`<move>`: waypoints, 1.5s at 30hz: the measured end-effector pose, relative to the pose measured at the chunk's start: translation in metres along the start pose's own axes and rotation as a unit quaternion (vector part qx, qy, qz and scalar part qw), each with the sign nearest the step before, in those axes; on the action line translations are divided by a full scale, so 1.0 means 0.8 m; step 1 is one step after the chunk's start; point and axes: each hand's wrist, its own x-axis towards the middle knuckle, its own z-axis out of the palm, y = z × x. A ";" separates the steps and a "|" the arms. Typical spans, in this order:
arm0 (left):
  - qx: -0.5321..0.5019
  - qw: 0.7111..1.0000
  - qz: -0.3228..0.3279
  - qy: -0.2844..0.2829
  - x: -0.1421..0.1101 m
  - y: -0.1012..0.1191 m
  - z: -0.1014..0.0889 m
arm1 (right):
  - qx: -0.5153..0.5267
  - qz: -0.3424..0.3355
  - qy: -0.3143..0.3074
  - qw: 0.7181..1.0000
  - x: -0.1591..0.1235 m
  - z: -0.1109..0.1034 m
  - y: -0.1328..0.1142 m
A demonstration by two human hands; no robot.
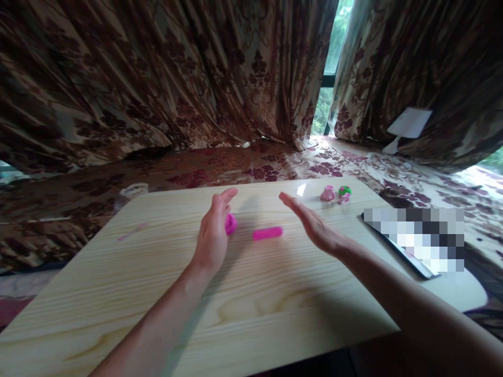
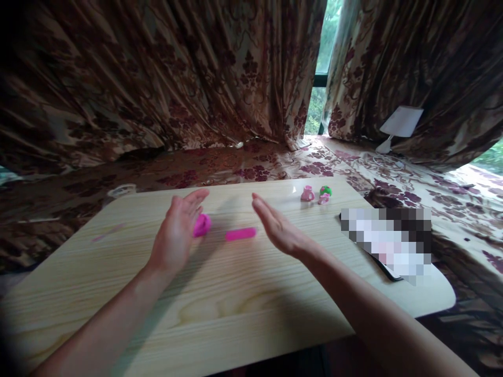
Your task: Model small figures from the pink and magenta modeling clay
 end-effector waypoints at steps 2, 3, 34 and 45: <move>-0.094 0.994 -0.051 -0.032 0.001 0.005 0.016 | 0.074 0.031 0.054 0.995 -0.007 -0.004 0.019; -0.128 0.988 -0.071 -0.043 0.001 0.007 0.025 | 0.097 0.044 0.073 0.992 -0.007 -0.001 0.027; -0.152 0.983 -0.022 0.102 0.047 0.011 -0.013 | 0.002 0.035 0.027 0.999 0.057 0.022 0.006; -0.080 0.981 -0.018 0.178 0.039 -0.054 -0.080 | -0.307 -0.181 -0.123 0.926 -0.039 0.062 -0.020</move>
